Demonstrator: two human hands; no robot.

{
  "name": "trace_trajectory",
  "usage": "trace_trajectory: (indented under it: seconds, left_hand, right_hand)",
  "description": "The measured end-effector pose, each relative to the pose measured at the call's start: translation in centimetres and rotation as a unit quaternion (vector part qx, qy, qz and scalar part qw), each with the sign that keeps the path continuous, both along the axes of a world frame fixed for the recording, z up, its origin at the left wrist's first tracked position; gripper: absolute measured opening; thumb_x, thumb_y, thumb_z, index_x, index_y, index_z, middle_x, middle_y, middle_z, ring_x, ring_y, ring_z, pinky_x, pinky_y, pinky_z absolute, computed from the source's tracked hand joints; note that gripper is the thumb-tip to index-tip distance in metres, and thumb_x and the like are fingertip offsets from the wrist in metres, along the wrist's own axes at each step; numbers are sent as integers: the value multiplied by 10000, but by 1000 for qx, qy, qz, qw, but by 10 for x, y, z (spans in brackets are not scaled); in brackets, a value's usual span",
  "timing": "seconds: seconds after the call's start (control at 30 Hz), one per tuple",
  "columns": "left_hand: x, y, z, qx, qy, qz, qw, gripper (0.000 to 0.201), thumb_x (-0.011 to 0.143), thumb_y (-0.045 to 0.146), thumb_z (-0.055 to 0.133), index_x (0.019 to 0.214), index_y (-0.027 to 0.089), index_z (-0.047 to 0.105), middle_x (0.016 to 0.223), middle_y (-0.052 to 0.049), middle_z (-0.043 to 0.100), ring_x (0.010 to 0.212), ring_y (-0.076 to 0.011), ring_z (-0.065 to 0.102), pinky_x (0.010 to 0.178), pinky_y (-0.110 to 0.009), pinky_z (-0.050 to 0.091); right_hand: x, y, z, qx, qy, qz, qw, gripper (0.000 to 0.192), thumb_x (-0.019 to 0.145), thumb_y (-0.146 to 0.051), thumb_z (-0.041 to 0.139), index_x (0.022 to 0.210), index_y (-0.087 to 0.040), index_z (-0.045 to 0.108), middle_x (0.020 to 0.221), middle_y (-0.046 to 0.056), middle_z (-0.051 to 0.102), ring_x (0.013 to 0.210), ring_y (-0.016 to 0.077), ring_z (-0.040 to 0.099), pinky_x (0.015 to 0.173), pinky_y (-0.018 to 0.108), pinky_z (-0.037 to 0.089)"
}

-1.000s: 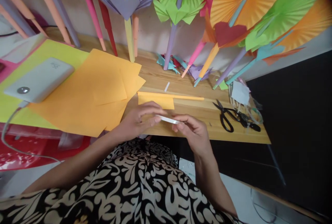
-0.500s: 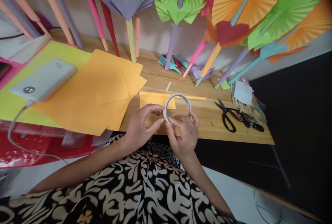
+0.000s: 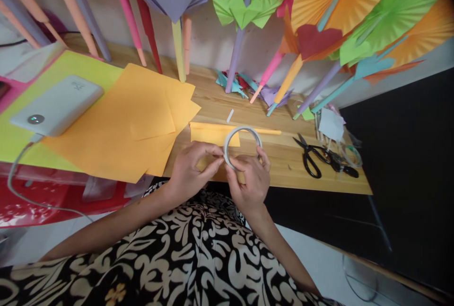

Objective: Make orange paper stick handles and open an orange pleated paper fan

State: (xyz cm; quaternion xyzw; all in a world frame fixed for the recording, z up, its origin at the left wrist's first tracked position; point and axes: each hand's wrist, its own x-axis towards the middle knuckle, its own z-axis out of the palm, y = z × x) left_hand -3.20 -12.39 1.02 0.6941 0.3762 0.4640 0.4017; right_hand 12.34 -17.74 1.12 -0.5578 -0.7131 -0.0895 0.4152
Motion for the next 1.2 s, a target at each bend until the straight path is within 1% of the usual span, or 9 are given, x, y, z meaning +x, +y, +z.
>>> trace_trajectory:
  seconds: [0.07,0.13,0.37,0.63,0.73,0.83,0.93,1.1,1.2]
  left_hand:
    - [0,0,1,-26,-9,7,1000,100,886,201,678,985,195,680,965,-48,781,882,-178,747,890,-325,569]
    - [-1,1,2,-32,-3,4,999,119,892,211,674,1009,194,692,985,-54,786,891,-182,750,902,-330,573]
    - [-1,5,0,23,34,2,999,114,922,242,649,956,232,758,922,-41,797,874,-194,724,880,-353,553]
    - [-2,5,-1,11,37,-34,999,144,958,251,605,872,230,719,877,-22,782,831,-185,689,844,-334,519]
    - [0,1,-3,-26,20,-34,999,112,960,286,606,936,226,697,964,-39,785,925,-204,703,876,-350,538]
    - [1,-2,-5,-53,0,-34,998,144,966,316,606,1043,224,686,1076,-60,783,1027,-220,705,929,-376,550]
    - [0,-3,-6,-32,4,-36,999,153,968,331,616,1035,227,706,1028,-57,794,984,-216,715,925,-381,554]
    - [0,-3,-5,-12,-12,-28,999,155,941,347,672,1006,212,711,965,-52,800,908,-205,733,872,-352,566]
    - [0,-1,-5,26,-1,-27,999,132,944,333,670,916,210,707,893,-33,797,832,-184,730,831,-327,557]
  right_hand:
    - [0,0,0,2,-1,4,1000,128,933,-141,639,1001,-249,642,799,-17,749,722,162,699,1063,433,406]
    - [-1,0,0,2,-2,5,1000,131,931,-138,642,1000,-249,641,798,-20,750,728,162,701,1068,429,398]
    - [-1,-1,-1,-7,-7,-1,1000,109,933,-157,633,974,-258,640,789,-26,741,701,162,686,1059,427,414]
    - [-1,-4,-1,-9,0,7,1000,129,934,-137,631,985,-254,612,780,-27,733,708,162,688,1063,425,407]
    - [-2,-4,-1,-7,8,5,1000,129,936,-140,627,981,-260,611,779,-34,736,713,165,692,1065,426,405]
    - [-2,-5,-1,-11,9,2,1000,116,938,-154,622,977,-263,616,775,-36,730,717,166,694,1061,432,411]
    - [-3,-5,-2,-12,9,5,1000,116,938,-147,626,976,-254,608,797,-25,736,734,164,697,1067,434,407]
    - [-2,-6,-3,-15,8,18,1000,121,948,-139,611,992,-251,599,821,-27,744,741,160,688,1078,436,396]
    - [-2,-7,-4,-20,5,17,1000,92,961,-154,602,980,-244,592,830,-22,740,734,159,677,1076,441,400]
